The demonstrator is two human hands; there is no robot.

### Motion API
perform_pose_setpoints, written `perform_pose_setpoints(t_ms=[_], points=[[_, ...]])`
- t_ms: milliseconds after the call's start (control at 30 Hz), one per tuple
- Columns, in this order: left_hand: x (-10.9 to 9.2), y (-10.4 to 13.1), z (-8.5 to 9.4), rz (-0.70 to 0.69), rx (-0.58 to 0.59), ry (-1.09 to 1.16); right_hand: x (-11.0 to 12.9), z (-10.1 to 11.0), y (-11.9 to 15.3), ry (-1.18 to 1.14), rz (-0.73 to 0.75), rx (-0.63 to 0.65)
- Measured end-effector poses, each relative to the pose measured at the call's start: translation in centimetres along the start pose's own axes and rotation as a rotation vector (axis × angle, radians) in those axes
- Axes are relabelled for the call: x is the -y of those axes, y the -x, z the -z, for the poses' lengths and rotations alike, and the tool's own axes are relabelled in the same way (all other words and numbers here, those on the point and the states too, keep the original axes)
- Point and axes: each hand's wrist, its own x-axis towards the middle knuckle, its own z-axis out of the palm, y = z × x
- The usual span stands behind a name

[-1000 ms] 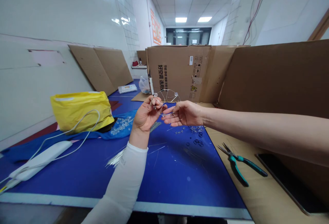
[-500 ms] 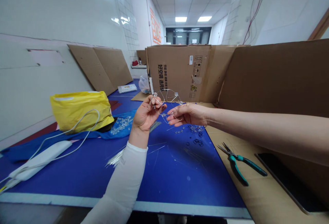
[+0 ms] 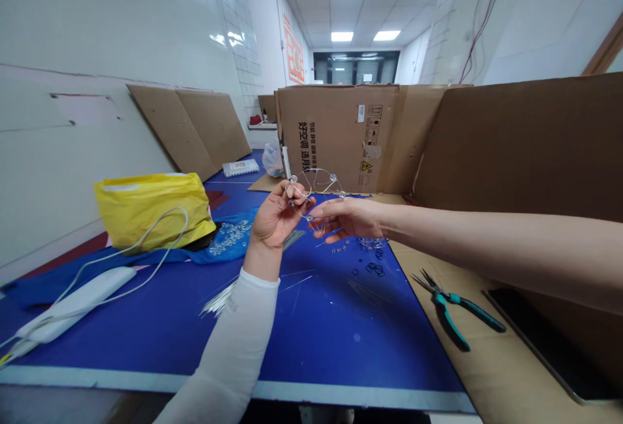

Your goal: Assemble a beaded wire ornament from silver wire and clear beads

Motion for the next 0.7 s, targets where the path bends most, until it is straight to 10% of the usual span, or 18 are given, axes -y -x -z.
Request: perform_pose_setpoints(t_ms=[700], points=[[0.0,0.0,0.0,-0.02,-0.005,-0.008,-0.4,0.5,-0.2,-0.147,-0.046,0.035]])
